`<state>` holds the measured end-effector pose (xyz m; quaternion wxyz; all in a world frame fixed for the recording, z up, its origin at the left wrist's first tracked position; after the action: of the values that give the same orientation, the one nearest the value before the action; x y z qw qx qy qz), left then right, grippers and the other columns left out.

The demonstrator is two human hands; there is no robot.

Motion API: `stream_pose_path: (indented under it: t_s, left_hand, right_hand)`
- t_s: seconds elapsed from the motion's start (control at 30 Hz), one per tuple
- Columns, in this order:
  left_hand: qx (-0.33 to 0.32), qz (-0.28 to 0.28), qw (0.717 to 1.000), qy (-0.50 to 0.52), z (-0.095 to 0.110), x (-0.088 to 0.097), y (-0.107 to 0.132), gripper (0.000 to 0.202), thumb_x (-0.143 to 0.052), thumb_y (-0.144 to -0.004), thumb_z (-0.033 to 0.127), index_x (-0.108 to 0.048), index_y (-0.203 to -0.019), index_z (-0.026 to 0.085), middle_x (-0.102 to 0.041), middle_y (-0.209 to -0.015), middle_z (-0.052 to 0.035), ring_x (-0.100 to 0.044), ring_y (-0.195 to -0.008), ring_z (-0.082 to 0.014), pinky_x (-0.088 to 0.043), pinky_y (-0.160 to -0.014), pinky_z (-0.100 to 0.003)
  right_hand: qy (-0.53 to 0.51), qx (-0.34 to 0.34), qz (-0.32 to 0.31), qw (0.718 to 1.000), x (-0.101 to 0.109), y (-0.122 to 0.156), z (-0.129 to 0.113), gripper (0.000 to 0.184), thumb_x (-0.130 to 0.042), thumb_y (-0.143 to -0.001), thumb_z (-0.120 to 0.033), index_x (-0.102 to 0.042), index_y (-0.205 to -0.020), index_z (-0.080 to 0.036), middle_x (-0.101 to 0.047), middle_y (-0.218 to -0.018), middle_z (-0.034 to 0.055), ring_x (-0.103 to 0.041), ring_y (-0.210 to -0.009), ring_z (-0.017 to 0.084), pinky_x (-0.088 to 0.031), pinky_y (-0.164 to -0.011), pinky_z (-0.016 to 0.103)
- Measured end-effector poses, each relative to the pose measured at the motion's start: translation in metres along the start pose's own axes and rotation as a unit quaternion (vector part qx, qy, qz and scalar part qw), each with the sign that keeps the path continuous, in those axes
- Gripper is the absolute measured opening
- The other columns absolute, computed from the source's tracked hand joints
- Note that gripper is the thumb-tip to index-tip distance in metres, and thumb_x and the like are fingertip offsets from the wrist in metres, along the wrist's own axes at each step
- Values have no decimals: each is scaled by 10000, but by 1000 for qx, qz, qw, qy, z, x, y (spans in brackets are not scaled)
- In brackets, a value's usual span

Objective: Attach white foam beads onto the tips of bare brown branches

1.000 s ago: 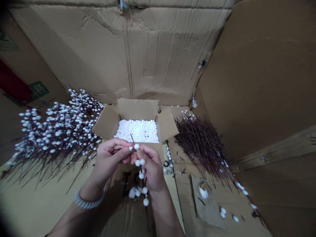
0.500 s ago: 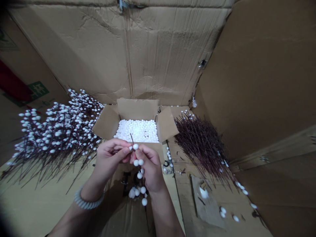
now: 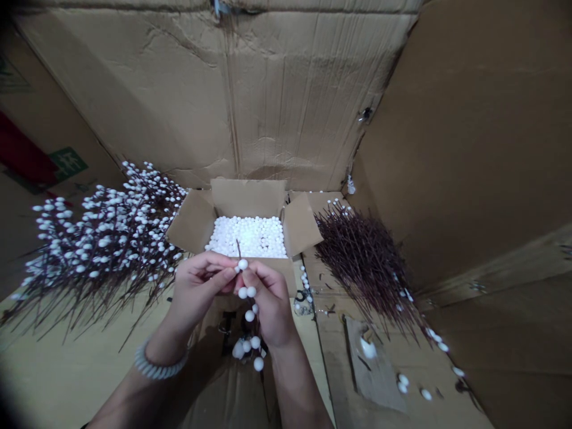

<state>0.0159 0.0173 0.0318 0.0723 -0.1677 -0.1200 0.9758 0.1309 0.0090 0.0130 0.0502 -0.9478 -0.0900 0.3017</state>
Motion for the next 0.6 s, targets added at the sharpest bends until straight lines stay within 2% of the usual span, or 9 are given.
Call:
stream_pose_path:
  t_s: [0.2,0.3,0.47,0.6]
  left_hand:
    - [-16,-27,999,18,1,-1,0,122,-718,-745,92,-752,-784,202,-725,-596,11,-654,-516,-65,-507,-482,-107]
    - [-4,-28,999,19,3,0,1,170,-735,-713,76,-757,-829,197,-752,-668,-8,-678,-547,-86,-540,-511,-132]
    - [12,1,1000,0,2,3,0,258,-772,-665,120,-736,-912,187,-769,-924,-62,-724,-822,-172,-599,-709,-245]
    - [-7,49,997,-64,1,3,1,205,-730,-720,198,-699,-921,167,-753,-953,-72,-703,-885,-180,-575,-782,-279]
  right_hand:
    - [-20,-9,3,1000,-1,-1,-2,303,-642,-795,-386,-610,-572,-184,-515,-534,-32,-426,-502,89,-344,-513,213]
    - [-23,-12,21,999,-2,-1,-3,311,-664,-765,-398,-600,-547,-186,-510,-522,-36,-387,-458,85,-367,-498,221]
    - [-32,-16,47,998,0,-1,-2,275,-690,-728,-397,-610,-560,-194,-541,-547,-22,-463,-500,106,-420,-527,229]
    - [-72,-20,43,996,1,-2,-2,248,-687,-745,-365,-615,-579,-196,-541,-567,-23,-494,-532,109,-453,-584,237]
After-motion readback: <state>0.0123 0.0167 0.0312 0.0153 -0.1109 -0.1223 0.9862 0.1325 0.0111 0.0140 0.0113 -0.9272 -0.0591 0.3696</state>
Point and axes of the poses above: each hand's wrist, its own y-axis away from the middle knuckle, its own x-axis out of the back of the hand, z = x × y, the point moved 1 cm from there along -y, towards the middle knuckle
